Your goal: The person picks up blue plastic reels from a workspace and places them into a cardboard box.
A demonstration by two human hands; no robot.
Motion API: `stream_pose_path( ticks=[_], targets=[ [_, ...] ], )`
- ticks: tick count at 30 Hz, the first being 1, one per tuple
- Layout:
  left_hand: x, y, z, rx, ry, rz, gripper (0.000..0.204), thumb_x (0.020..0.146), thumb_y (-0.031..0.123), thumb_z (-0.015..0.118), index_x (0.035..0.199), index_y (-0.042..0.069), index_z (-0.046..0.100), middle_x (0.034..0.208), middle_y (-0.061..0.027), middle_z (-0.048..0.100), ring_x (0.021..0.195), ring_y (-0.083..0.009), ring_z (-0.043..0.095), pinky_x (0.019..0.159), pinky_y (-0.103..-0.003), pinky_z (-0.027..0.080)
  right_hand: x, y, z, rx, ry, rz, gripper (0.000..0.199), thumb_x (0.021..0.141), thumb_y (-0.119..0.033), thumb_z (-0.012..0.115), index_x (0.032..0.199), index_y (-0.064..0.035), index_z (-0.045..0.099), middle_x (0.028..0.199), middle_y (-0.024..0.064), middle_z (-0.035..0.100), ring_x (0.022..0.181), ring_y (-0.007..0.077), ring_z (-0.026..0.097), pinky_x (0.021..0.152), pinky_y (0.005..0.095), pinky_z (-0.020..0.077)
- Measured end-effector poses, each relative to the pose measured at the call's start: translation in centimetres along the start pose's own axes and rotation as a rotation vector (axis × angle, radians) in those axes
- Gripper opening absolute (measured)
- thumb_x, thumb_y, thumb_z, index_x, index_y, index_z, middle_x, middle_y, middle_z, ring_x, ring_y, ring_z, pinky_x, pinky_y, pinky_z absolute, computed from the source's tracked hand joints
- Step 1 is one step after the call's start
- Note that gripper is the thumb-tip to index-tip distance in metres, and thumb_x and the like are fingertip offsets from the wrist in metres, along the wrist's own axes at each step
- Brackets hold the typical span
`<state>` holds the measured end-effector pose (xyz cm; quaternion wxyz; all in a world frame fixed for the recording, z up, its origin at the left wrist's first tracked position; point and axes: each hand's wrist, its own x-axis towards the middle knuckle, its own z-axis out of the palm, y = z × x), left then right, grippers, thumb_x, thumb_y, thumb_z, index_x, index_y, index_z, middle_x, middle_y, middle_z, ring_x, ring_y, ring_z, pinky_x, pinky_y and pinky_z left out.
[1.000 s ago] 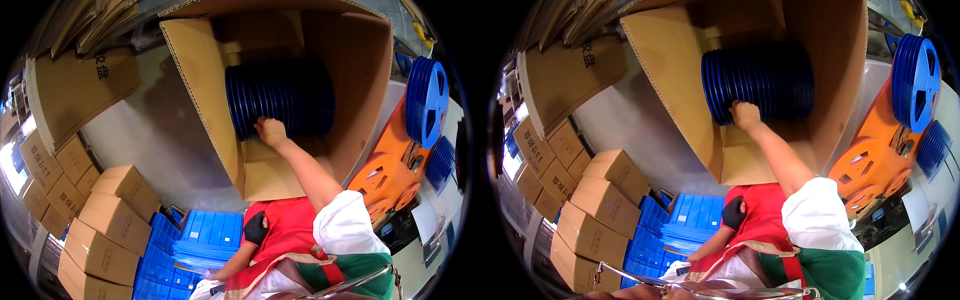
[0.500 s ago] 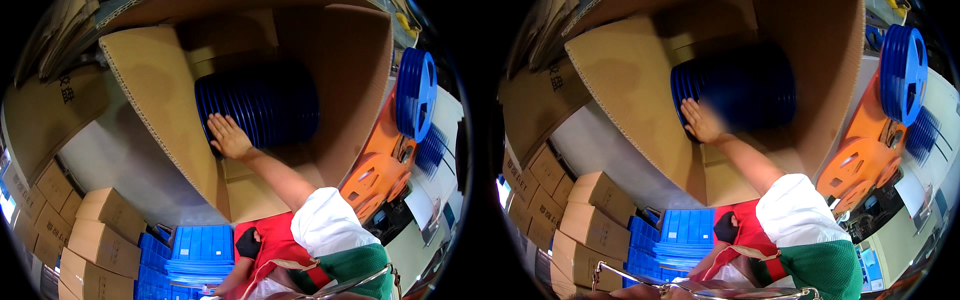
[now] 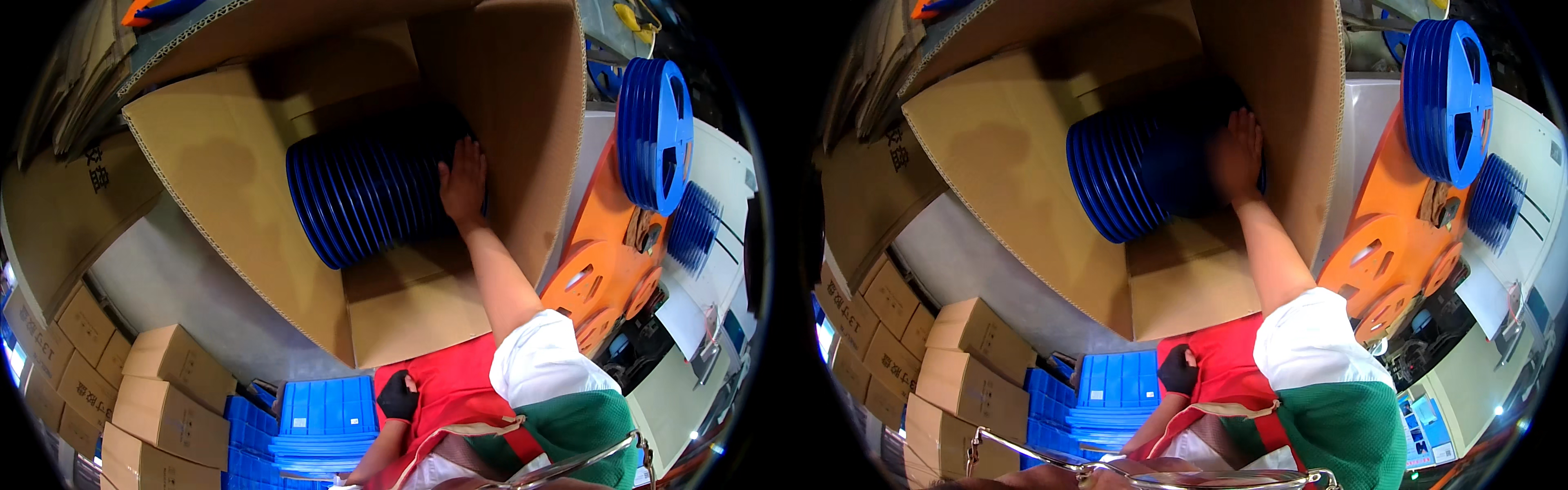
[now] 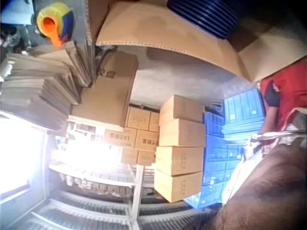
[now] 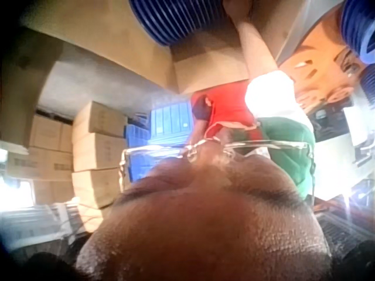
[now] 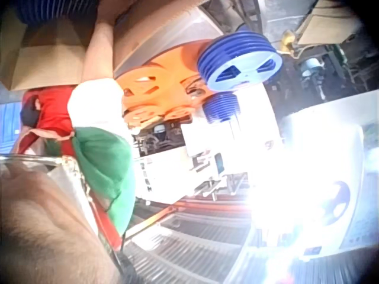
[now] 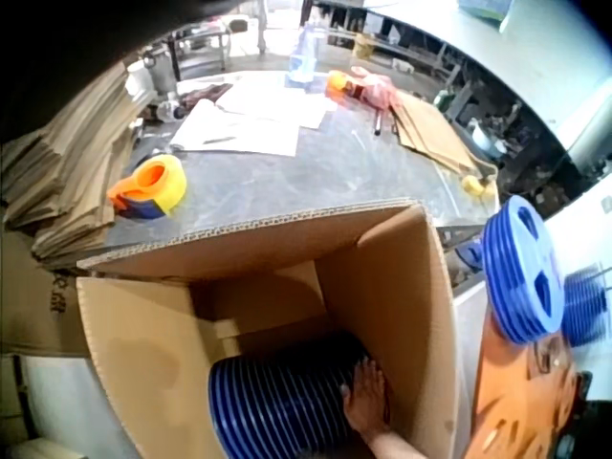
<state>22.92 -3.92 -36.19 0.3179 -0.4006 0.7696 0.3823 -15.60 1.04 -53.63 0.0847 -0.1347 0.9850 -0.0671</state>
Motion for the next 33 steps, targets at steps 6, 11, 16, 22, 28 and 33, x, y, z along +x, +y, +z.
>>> stream_pose_path(
  ticks=[6, 11, 16, 22, 28, 33],
  targets=[
    [0.2, 0.5, 0.2, 0.028, -0.013, -0.042, 0.016, 0.082, 0.024, 0.052, 0.086, 0.012, 0.062, 0.076, -0.0106, 0.062, 0.068, -0.0287, 0.061, 0.061, -0.037, 0.049, -6.3, -2.4, -0.4, 0.096, -0.357, 0.250, 0.066, 0.087, -0.027, 0.050, 0.138, 0.0019, 0.019, 0.144, 0.0247, 0.013, 0.133, 0.0391, 0.016, 0.108, 0.0466, 0.0142],
    [0.6, 0.5, 0.3, 0.040, -0.003, -0.017, 0.019, 0.082, 0.024, 0.052, 0.091, 0.011, 0.063, 0.083, -0.0111, 0.064, 0.076, -0.0289, 0.062, 0.066, -0.036, 0.050, -13.7, -1.4, -1.6, 0.080, -0.250, 0.056, 0.058, 0.084, -0.019, 0.053, 0.133, 0.0012, 0.030, 0.141, 0.0232, 0.023, 0.129, 0.0385, 0.025, 0.106, 0.0444, 0.0214],
    [1.1, 0.3, 0.4, 0.079, -0.085, -0.033, 0.022, 0.082, 0.025, 0.052, 0.094, 0.011, 0.063, 0.085, -0.0120, 0.064, 0.078, -0.0294, 0.062, 0.068, -0.039, 0.050, -13.9, -11.0, -2.5, 0.861, -0.502, -0.100, 0.041, 0.085, -0.017, 0.053, 0.121, 0.0008, 0.045, 0.121, 0.0204, 0.049, 0.113, 0.0361, 0.045, 0.095, 0.0400, 0.0375],
    [1.5, 0.0, 0.7, 0.058, -0.029, 0.033, 0.017, 0.081, 0.024, 0.053, 0.088, 0.011, 0.061, 0.077, -0.0126, 0.062, 0.069, -0.0299, 0.061, 0.060, -0.041, 0.048, -12.6, -19.4, -0.4, 1.229, -0.691, 0.170, 0.056, 0.094, -0.037, 0.036, 0.132, 0.0039, 0.033, 0.137, 0.0211, 0.034, 0.129, 0.0321, 0.030, 0.105, 0.0357, 0.0245],
    [1.7, -1.0, 0.6, 0.122, -0.083, 0.045, 0.016, 0.079, 0.023, 0.053, 0.091, 0.014, 0.060, 0.076, -0.0107, 0.063, 0.066, -0.0285, 0.061, 0.058, -0.041, 0.048, -13.1, -21.0, 0.5, 1.239, -0.768, 0.283, 0.066, 0.094, -0.046, 0.028, 0.138, 0.0024, 0.021, 0.142, 0.0237, 0.024, 0.133, 0.0337, 0.022, 0.108, 0.0353, 0.0195],
    [1.7, -1.5, 0.6, 0.123, -0.054, 0.066, 0.018, 0.075, 0.022, 0.056, 0.091, 0.014, 0.061, 0.076, -0.0096, 0.063, 0.066, -0.0278, 0.061, 0.058, -0.039, 0.048, -14.5, -21.1, 0.8, 1.270, -0.690, 0.400, 0.065, 0.094, -0.041, 0.033, 0.139, 0.0017, 0.014, 0.138, 0.0234, 0.032, 0.129, 0.0349, 0.029, 0.105, 0.0373, 0.0234]
  ],
)
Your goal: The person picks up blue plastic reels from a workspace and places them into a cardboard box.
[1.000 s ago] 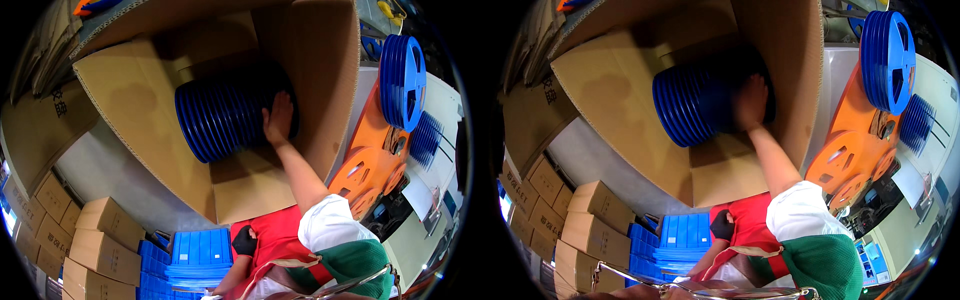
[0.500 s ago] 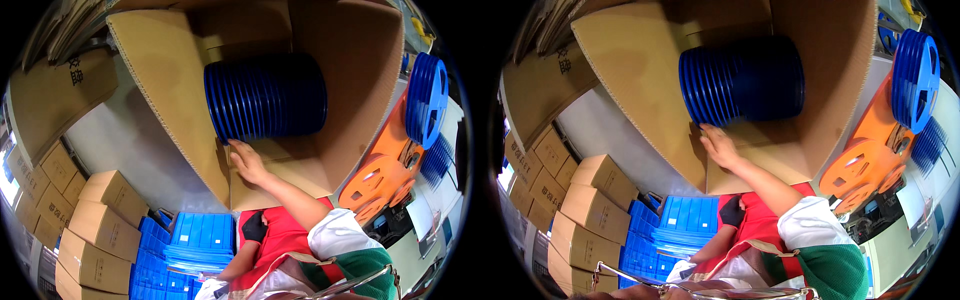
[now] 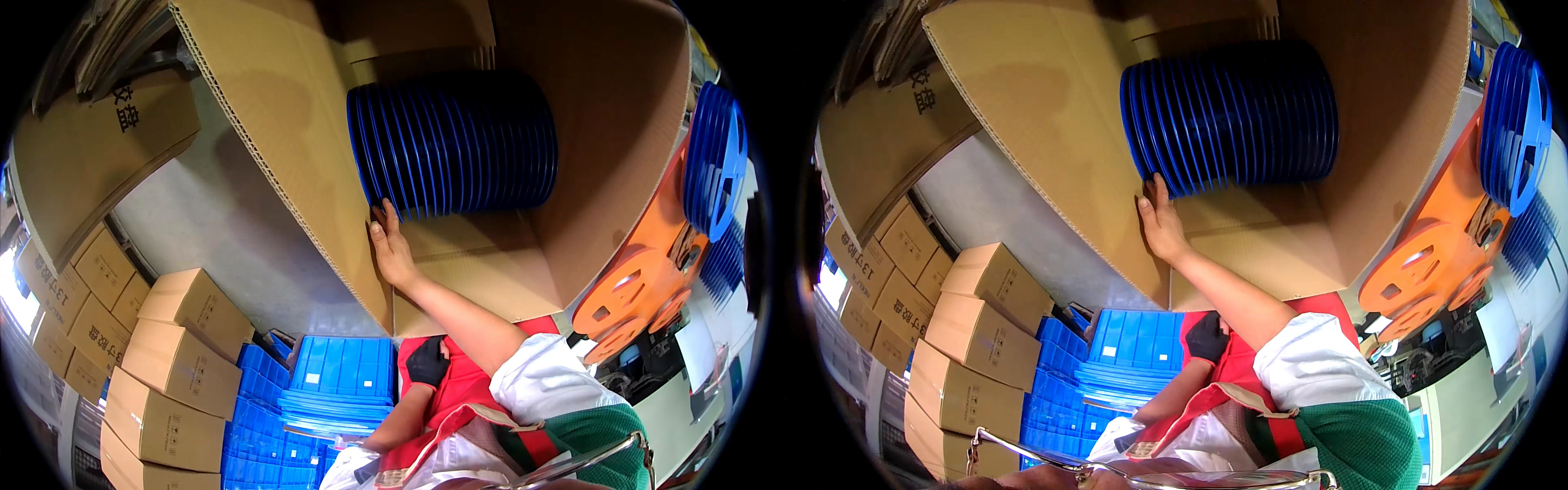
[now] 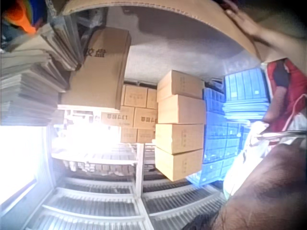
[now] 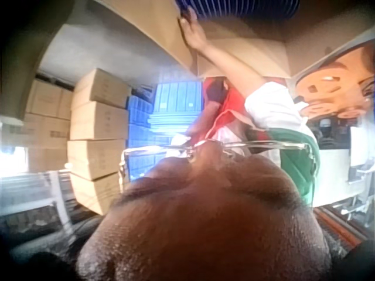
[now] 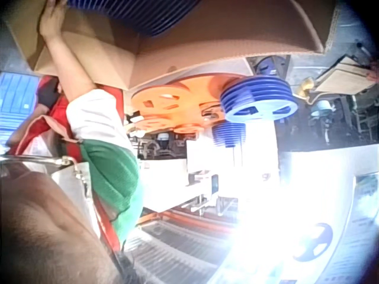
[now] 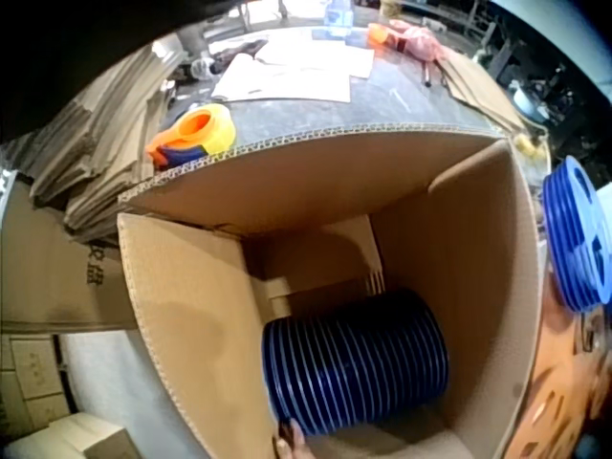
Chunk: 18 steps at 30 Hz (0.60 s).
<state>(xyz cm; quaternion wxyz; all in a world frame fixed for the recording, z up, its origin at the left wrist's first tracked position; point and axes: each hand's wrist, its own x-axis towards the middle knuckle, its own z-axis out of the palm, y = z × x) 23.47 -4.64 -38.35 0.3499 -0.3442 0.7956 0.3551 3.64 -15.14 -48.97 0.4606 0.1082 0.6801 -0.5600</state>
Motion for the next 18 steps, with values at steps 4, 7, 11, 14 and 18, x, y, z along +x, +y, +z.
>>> stream_pose_path(
  ticks=[4, 7, 11, 14, 18],
  targets=[
    [0.1, -0.1, -0.3, -0.020, -0.007, 0.014, 0.018, 0.074, 0.021, 0.057, 0.090, 0.014, 0.060, 0.076, -0.0094, 0.062, 0.066, -0.0278, 0.061, 0.057, -0.039, 0.048, -0.1, -0.5, 0.3, 0.016, 0.102, 0.080, 0.060, 0.093, -0.038, 0.036, 0.137, 0.0006, 0.022, 0.133, 0.0236, 0.039, 0.123, 0.0366, 0.036, 0.103, 0.0399, 0.0260],
    [0.2, -0.1, -0.4, -0.036, -0.019, 0.016, 0.015, 0.073, 0.021, 0.057, 0.086, 0.014, 0.059, 0.074, -0.0094, 0.062, 0.066, -0.0280, 0.060, 0.057, -0.039, 0.048, 0.4, -0.3, 0.7, -0.170, 0.169, 0.160, 0.056, 0.092, -0.040, 0.037, 0.135, -0.0042, 0.032, 0.132, 0.0223, 0.040, 0.121, 0.0357, 0.037, 0.102, 0.0406, 0.0261],
    [0.2, -0.3, -0.2, -0.022, -0.001, 0.031, 0.011, 0.072, 0.021, 0.057, 0.081, 0.013, 0.058, 0.072, -0.0094, 0.060, 0.066, -0.0282, 0.060, 0.057, -0.039, 0.047, 0.2, -1.7, 1.0, -0.282, 0.189, 0.373, 0.049, 0.091, -0.040, 0.038, 0.133, -0.0154, 0.040, 0.133, 0.0184, 0.034, 0.121, 0.0339, 0.031, 0.101, 0.0449, 0.0226],
    [0.2, 0.1, -0.5, -0.048, -0.040, 0.008, 0.012, 0.072, 0.020, 0.058, 0.081, 0.013, 0.057, 0.071, -0.0098, 0.060, 0.066, -0.0285, 0.059, 0.056, -0.039, 0.046, -0.1, -0.5, 1.2, -0.360, 0.235, 0.321, 0.047, 0.090, -0.040, 0.039, 0.133, -0.0201, 0.041, 0.134, 0.0162, 0.028, 0.122, 0.0342, 0.029, 0.100, 0.0480, 0.0220],
    [0.0, -0.4, 0.1, -0.049, 0.004, 0.015, 0.011, 0.071, 0.020, 0.059, 0.078, 0.012, 0.056, 0.069, -0.0103, 0.059, 0.066, -0.0290, 0.059, 0.056, -0.039, 0.046, -1.0, 0.5, 1.7, -0.394, 0.289, 0.243, 0.045, 0.089, -0.038, 0.042, 0.129, -0.0180, 0.044, 0.136, 0.0172, 0.027, 0.123, 0.0351, 0.028, 0.100, 0.0490, 0.0223]
  ],
)
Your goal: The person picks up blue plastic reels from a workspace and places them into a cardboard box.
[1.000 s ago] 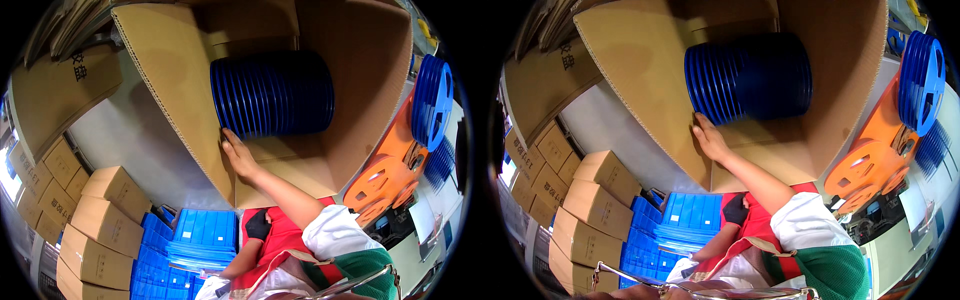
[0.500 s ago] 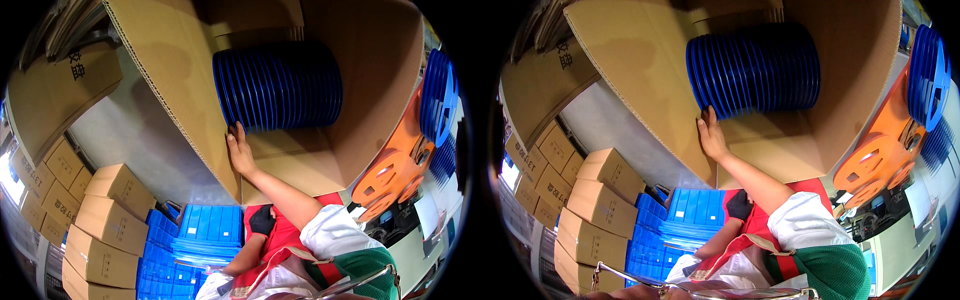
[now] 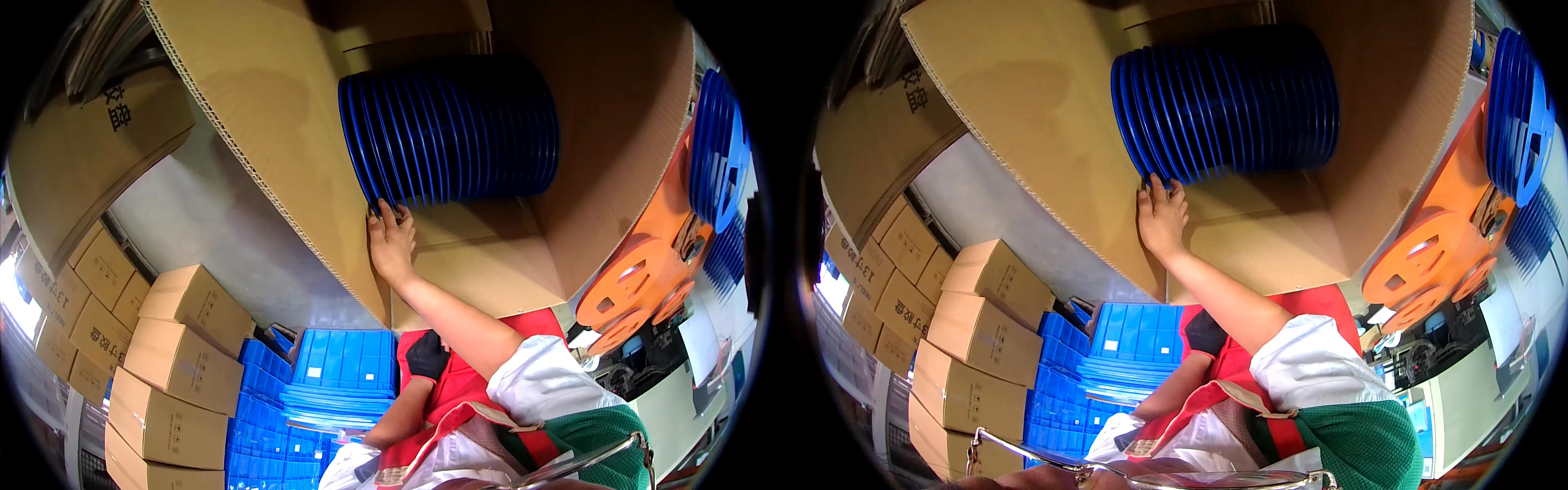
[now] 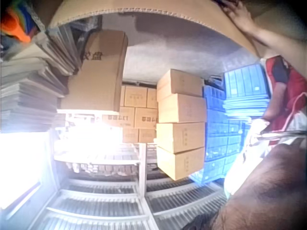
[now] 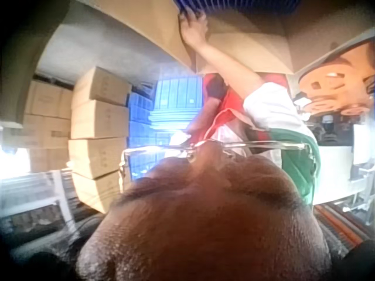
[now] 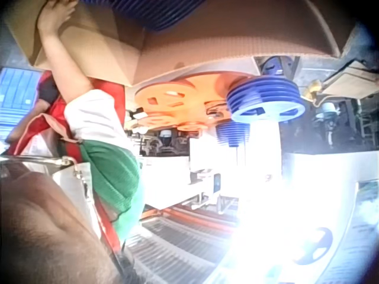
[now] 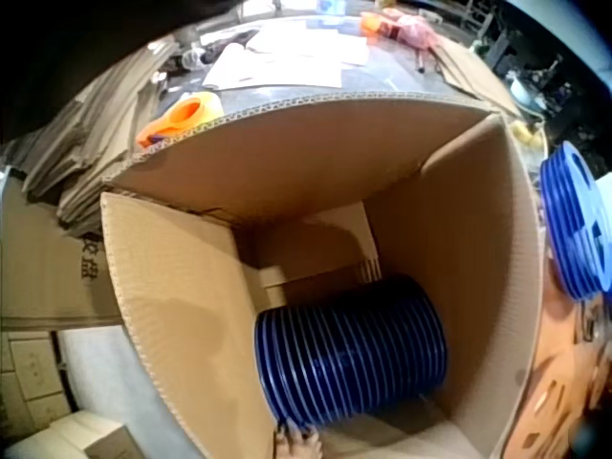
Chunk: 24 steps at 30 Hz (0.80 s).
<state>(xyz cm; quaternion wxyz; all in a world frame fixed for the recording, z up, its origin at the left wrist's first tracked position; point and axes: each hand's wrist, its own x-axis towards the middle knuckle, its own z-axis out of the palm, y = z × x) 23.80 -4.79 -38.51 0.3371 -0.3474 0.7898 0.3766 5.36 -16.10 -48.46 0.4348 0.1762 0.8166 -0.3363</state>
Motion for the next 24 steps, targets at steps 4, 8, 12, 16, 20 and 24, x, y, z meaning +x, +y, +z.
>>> stream_pose_path(
  ticks=[4, 8, 12, 16, 20, 24],
  targets=[
    [0.2, 0.1, 0.2, 0.009, 0.002, 0.021, 0.011, 0.070, 0.020, 0.060, 0.075, 0.012, 0.056, 0.068, -0.0105, 0.059, 0.065, -0.0291, 0.058, 0.055, -0.040, 0.046, 0.5, 1.6, 0.0, -0.017, 0.037, -0.094, 0.046, 0.089, -0.036, 0.044, 0.130, -0.0157, 0.043, 0.134, 0.0190, 0.032, 0.122, 0.0350, 0.032, 0.100, 0.0481, 0.0232],
    [0.2, -0.2, 0.5, 0.024, -0.020, 0.016, 0.012, 0.069, 0.021, 0.061, 0.073, 0.011, 0.057, 0.068, -0.0103, 0.058, 0.063, -0.0287, 0.058, 0.055, -0.040, 0.045, 0.7, 1.9, -0.4, 0.120, 0.034, -0.101, 0.052, 0.087, -0.032, 0.049, 0.131, -0.0053, 0.037, 0.126, 0.0206, 0.043, 0.119, 0.0353, 0.038, 0.100, 0.0441, 0.0258],
    [0.3, -0.1, 0.6, 0.047, -0.037, 0.025, 0.011, 0.068, 0.020, 0.061, 0.074, 0.012, 0.057, 0.067, -0.0095, 0.058, 0.063, -0.0282, 0.058, 0.055, -0.040, 0.046, 1.1, 2.5, -0.4, 0.299, 0.111, -0.088, 0.056, 0.085, -0.026, 0.053, 0.130, 0.0007, 0.033, 0.123, 0.0209, 0.048, 0.115, 0.0353, 0.042, 0.099, 0.0413, 0.0283],
    [0.3, 0.0, 0.6, 0.040, -0.015, 0.046, 0.010, 0.067, 0.019, 0.062, 0.074, 0.012, 0.057, 0.067, -0.0092, 0.058, 0.063, -0.0280, 0.058, 0.056, -0.039, 0.046, 1.3, 2.8, -0.7, 0.258, 0.082, -0.063, 0.053, 0.084, -0.024, 0.054, 0.130, -0.0028, 0.036, 0.123, 0.0206, 0.047, 0.114, 0.0341, 0.041, 0.099, 0.0408, 0.0284],
    [0.3, 0.1, 0.6, 0.044, -0.039, 0.028, 0.011, 0.067, 0.019, 0.062, 0.073, 0.012, 0.057, 0.066, -0.0096, 0.058, 0.063, -0.0280, 0.059, 0.056, -0.039, 0.046, 1.5, 2.7, -1.0, 0.068, 0.114, -0.045, 0.050, 0.083, -0.022, 0.054, 0.129, -0.0064, 0.041, 0.125, 0.0181, 0.045, 0.118, 0.0331, 0.037, 0.100, 0.0403, 0.0281],
    [0.2, -0.1, 0.7, 0.077, -0.044, 0.027, 0.012, 0.067, 0.019, 0.063, 0.074, 0.012, 0.056, 0.067, -0.0101, 0.058, 0.063, -0.0285, 0.059, 0.056, -0.040, 0.046, 1.2, 3.0, -1.2, 0.016, 0.161, -0.063, 0.048, 0.082, -0.021, 0.054, 0.127, -0.0066, 0.043, 0.125, 0.0186, 0.045, 0.122, 0.0337, 0.034, 0.101, 0.0399, 0.0278]
  ],
)
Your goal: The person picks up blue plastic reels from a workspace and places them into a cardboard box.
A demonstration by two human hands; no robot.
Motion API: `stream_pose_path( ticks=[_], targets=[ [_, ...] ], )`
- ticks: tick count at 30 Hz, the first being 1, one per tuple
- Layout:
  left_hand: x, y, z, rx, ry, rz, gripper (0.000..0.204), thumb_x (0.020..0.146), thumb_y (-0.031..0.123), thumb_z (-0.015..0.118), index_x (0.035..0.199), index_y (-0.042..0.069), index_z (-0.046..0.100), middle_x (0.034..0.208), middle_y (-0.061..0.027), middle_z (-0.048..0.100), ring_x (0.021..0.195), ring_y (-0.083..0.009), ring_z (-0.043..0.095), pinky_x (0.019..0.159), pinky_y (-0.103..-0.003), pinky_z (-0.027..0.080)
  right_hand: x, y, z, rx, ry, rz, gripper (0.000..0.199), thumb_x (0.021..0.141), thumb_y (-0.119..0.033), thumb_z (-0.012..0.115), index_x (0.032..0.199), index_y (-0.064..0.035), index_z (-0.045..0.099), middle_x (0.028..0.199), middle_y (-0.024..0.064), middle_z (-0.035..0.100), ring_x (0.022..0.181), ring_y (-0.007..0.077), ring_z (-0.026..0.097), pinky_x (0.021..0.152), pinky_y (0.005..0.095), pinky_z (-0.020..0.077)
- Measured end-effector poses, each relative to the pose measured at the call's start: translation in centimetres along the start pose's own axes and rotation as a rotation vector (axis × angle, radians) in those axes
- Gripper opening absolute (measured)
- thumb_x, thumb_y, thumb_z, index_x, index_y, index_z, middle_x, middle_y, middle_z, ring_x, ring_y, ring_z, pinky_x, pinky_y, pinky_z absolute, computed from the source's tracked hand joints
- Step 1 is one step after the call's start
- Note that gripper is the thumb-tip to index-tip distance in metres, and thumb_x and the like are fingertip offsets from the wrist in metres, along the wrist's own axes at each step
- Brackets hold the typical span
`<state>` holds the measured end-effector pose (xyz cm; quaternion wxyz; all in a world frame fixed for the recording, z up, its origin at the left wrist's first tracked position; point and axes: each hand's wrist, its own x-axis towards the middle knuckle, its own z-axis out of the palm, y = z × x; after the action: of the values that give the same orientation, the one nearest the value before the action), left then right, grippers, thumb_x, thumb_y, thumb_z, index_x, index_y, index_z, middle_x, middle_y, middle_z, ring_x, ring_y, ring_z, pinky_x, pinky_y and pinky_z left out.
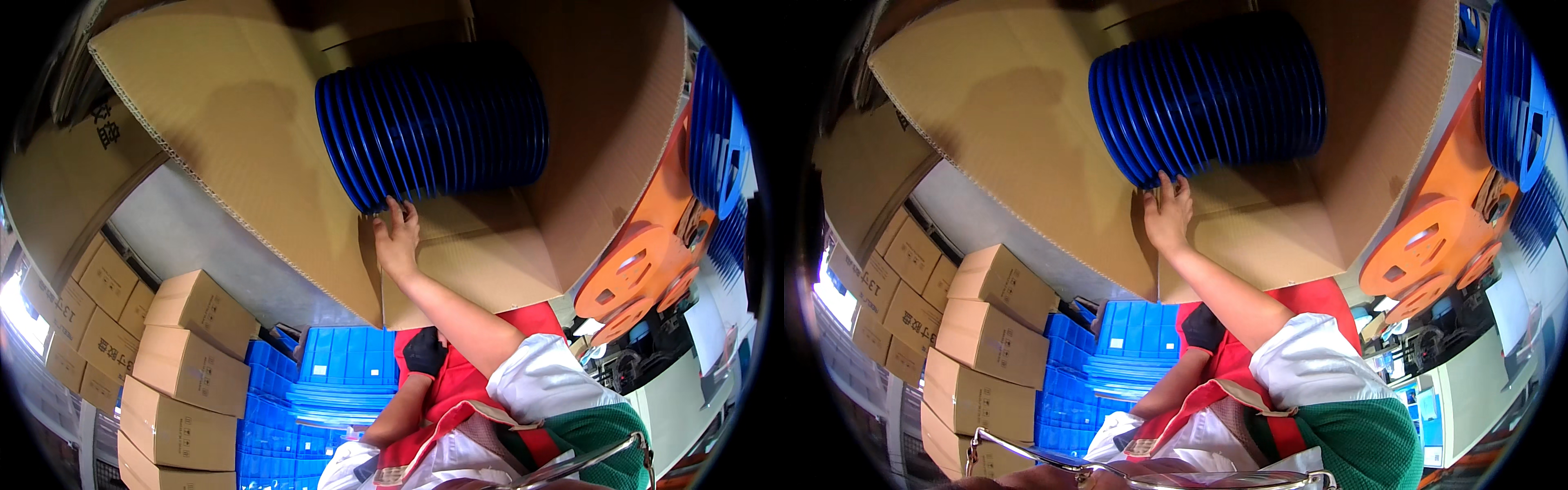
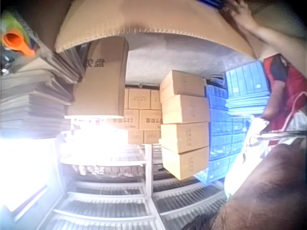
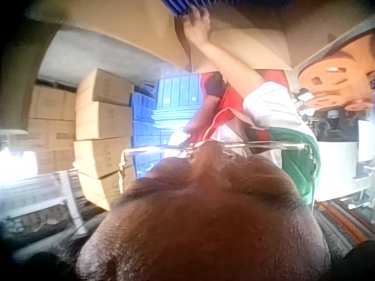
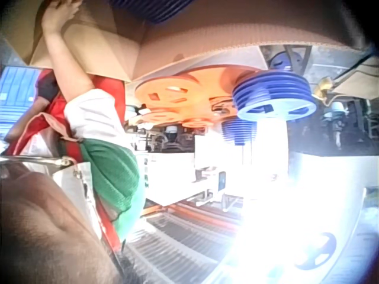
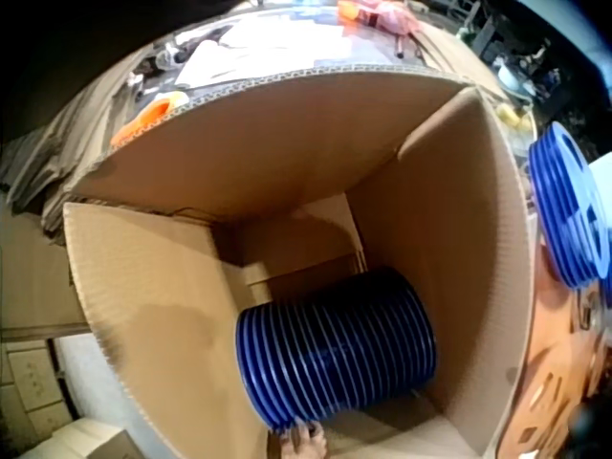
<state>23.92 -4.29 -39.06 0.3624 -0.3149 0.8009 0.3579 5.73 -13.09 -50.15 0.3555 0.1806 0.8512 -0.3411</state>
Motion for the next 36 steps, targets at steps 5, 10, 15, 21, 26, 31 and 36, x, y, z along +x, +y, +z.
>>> stream_pose_path(
  ticks=[5, 10, 15, 21, 26, 31, 36],
  targets=[
    [0.1, 0.1, 0.0, 0.004, -0.022, -0.002, 0.014, 0.068, 0.019, 0.062, 0.078, 0.012, 0.056, 0.067, -0.0107, 0.058, 0.064, -0.0293, 0.059, 0.056, -0.040, 0.046, 0.2, 0.9, -0.2, 0.198, -0.054, -0.068, 0.051, 0.082, -0.018, 0.055, 0.128, -0.0040, 0.038, 0.127, 0.0201, 0.045, 0.122, 0.0334, 0.038, 0.101, 0.0388, 0.0294],
    [0.2, 0.2, 0.0, 0.060, -0.020, -0.002, 0.014, 0.070, 0.018, 0.059, 0.083, 0.013, 0.057, 0.069, -0.0099, 0.059, 0.064, -0.0298, 0.059, 0.056, -0.041, 0.046, 0.4, 1.5, -1.3, 0.456, -0.065, 0.040, 0.058, 0.082, -0.013, 0.055, 0.133, -0.0012, 0.029, 0.128, 0.0181, 0.046, 0.121, 0.0301, 0.042, 0.099, 0.0362, 0.0326],
    [0.3, 0.5, 0.0, 0.021, -0.040, -0.003, 0.012, 0.072, 0.017, 0.057, 0.084, 0.013, 0.056, 0.070, -0.0096, 0.059, 0.062, -0.0305, 0.059, 0.055, -0.042, 0.046, 1.5, 3.1, -1.1, 0.391, -0.049, -0.006, 0.059, 0.080, -0.013, 0.057, 0.132, 0.0008, 0.032, 0.124, 0.0203, 0.048, 0.117, 0.0340, 0.043, 0.098, 0.0389, 0.0327],
    [0.3, 0.2, 0.0, 0.064, -0.065, -0.060, 0.013, 0.071, 0.023, 0.061, 0.076, 0.011, 0.057, 0.068, -0.0113, 0.060, 0.064, -0.0305, 0.059, 0.057, -0.042, 0.046, 1.3, 1.9, -2.2, 0.079, -0.083, 0.012, 0.057, 0.076, -0.015, 0.058, 0.129, -0.0055, 0.040, 0.134, 0.0212, 0.033, 0.122, 0.0384, 0.033, 0.102, 0.0442, 0.0259],
    [0.6, 1.0, -0.3, 0.068, -0.096, -0.083, 0.014, 0.076, 0.025, 0.058, 0.079, 0.012, 0.060, 0.070, -0.0122, 0.060, 0.066, -0.0311, 0.060, 0.058, -0.042, 0.047, 1.3, 2.6, -2.4, 0.081, -0.007, -0.058, 0.057, 0.076, -0.014, 0.058, 0.129, -0.0045, 0.039, 0.132, 0.0220, 0.035, 0.119, 0.0382, 0.035, 0.101, 0.0444, 0.0269],
    [0.6, 0.6, 0.2, 0.112, -0.080, -0.064, 0.014, 0.080, 0.024, 0.054, 0.082, 0.012, 0.061, 0.073, -0.0127, 0.061, 0.065, -0.0318, 0.060, 0.057, -0.043, 0.047, 1.7, 3.4, -2.5, 0.293, 0.047, -0.022, 0.060, 0.075, -0.009, 0.057, 0.129, 0.0005, 0.034, 0.123, 0.0223, 0.045, 0.115, 0.0364, 0.041, 0.099, 0.0416, 0.0294],
    [0.6, 0.4, 0.3, 0.129, -0.072, -0.045, 0.014, 0.081, 0.022, 0.052, 0.087, 0.012, 0.060, 0.073, -0.0137, 0.061, 0.064, -0.0327, 0.059, 0.057, -0.043, 0.047, 2.1, 3.7, -3.3, 0.237, 0.035, -0.036, 0.057, 0.074, -0.007, 0.057, 0.126, -0.0009, 0.037, 0.121, 0.0216, 0.047, 0.112, 0.0359, 0.042, 0.097, 0.0412, 0.0309]
  ],
)
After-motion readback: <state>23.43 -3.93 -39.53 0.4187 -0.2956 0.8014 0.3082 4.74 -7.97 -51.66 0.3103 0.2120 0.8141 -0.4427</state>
